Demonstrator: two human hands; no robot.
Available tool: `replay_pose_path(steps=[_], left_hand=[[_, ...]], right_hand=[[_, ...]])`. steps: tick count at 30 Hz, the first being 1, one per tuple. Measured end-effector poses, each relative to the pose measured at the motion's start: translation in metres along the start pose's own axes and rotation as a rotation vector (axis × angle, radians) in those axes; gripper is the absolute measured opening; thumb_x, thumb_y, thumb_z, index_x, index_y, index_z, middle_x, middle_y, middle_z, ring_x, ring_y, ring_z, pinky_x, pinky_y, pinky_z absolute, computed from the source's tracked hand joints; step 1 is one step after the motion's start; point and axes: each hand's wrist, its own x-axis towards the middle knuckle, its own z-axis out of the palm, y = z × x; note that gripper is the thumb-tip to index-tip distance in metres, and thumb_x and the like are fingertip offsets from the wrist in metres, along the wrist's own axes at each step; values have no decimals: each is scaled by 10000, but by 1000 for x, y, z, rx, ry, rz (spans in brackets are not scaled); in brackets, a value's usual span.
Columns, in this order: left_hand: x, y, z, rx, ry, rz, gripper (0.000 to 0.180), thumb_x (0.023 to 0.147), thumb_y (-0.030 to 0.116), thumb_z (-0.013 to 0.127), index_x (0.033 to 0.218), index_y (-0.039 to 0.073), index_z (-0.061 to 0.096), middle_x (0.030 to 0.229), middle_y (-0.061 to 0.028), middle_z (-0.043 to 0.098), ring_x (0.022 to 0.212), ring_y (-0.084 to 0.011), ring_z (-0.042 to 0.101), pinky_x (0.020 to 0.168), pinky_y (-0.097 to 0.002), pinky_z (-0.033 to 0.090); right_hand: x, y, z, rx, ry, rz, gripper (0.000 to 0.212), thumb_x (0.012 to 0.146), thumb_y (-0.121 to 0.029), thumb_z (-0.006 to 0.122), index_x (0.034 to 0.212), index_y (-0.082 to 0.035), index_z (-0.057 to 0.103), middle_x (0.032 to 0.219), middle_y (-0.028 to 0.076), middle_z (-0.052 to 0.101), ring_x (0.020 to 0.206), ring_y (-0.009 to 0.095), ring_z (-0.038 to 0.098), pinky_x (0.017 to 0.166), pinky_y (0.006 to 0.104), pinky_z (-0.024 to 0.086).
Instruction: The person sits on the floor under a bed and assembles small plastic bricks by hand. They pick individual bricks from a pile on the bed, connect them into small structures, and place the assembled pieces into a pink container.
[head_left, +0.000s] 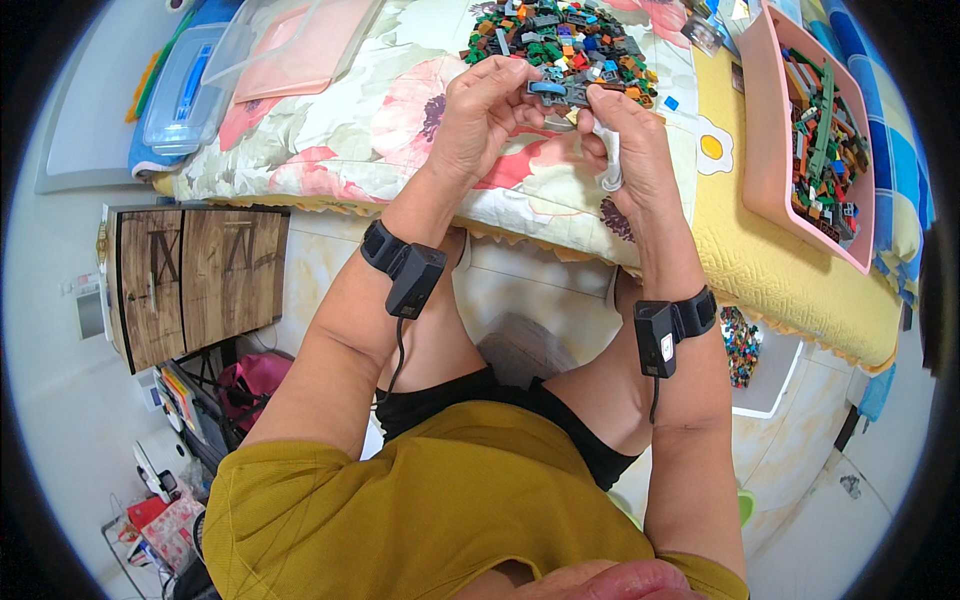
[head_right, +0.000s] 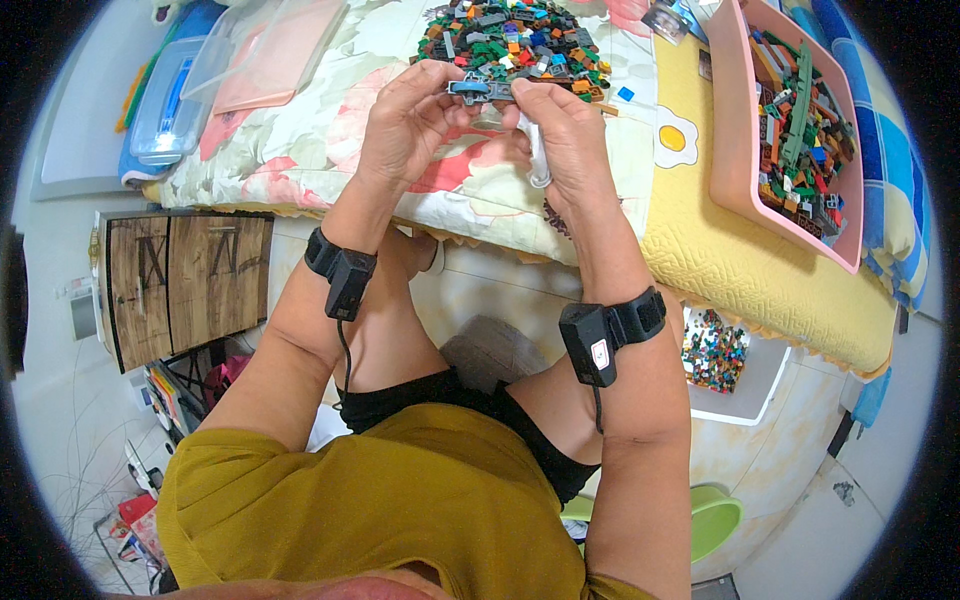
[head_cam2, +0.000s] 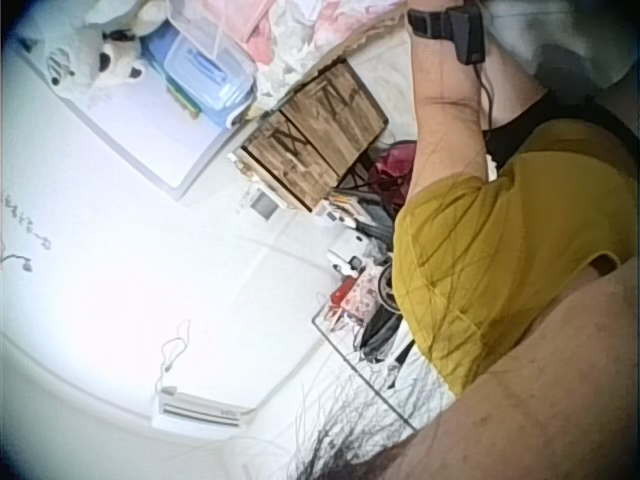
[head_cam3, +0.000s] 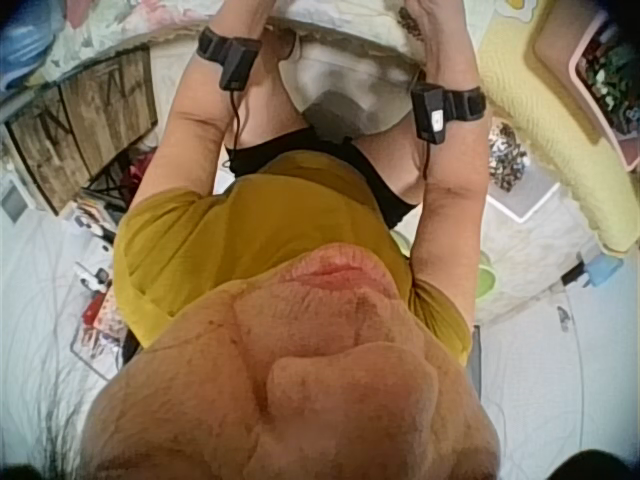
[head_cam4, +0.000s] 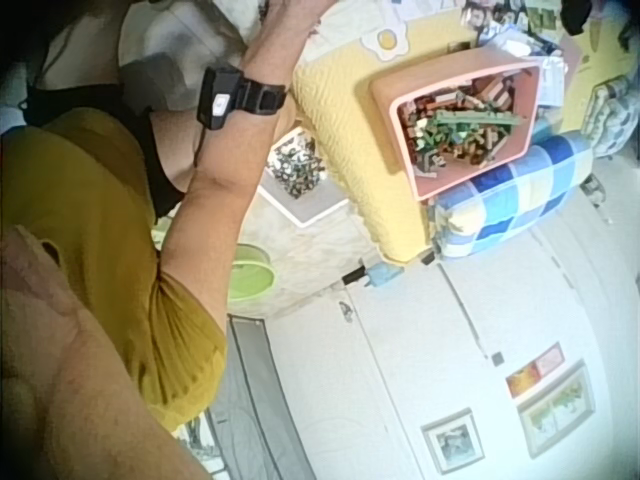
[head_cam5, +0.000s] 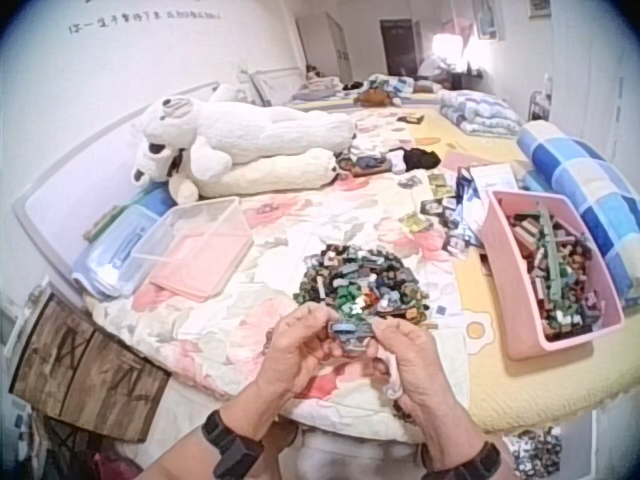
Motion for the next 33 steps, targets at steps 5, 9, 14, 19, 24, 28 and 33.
replay_pose_path(steps=[5,9,14,19,24,28,33], left_hand=[[0,0,0,11,-1,-10,178,937,164,603,1004,0,620,908,-95,653,755,-177,644,696,-285,547],[1,-1,2,-21,20,3,121,898,105,655,968,10,626,861,-63,656,702,-144,648,685,-273,559],[0,-1,4,-15,17,-7,135,889,97,668,982,6,630,867,-62,658,703,-139,641,679,-263,552],[-1,1,6,-31,-21,-45,166,892,100,658,1019,-4,639,887,-73,661,693,-138,631,658,-255,544],[0,0,5,5,-18,-74,170,890,102,656,1014,-15,654,909,-79,666,706,-136,637,634,-260,551],[1,-1,2,89,-1,-82,174,884,109,666,1005,-15,664,927,-81,672,713,-136,644,624,-264,559],[0,1,0,178,44,-85,192,897,155,658,1004,-4,665,931,-80,680,735,-133,648,624,-255,552]], right_hand=[[-1,-2,0,-12,-5,-12,169,907,-214,678,917,-47,657,709,16,636,520,60,519,457,182,408],[-2,-4,2,-20,-21,-22,175,903,-219,688,918,-47,662,720,20,649,530,60,535,462,182,416],[-4,-3,4,-61,-38,-51,172,903,-206,689,944,-41,669,746,32,672,548,61,568,471,181,431],[-3,-1,3,-116,-22,-49,192,926,-223,659,992,-42,656,750,23,652,540,54,513,463,177,369],[-4,-1,4,-109,-45,-53,179,925,-212,658,978,-41,655,745,25,654,543,54,519,464,178,375],[-5,-1,4,-133,-89,-97,166,922,-201,661,965,-40,656,746,34,665,549,54,523,474,182,392],[-2,0,1,-234,-106,-175,173,900,-141,676,971,17,663,803,93,695,717,118,655,666,246,545]])
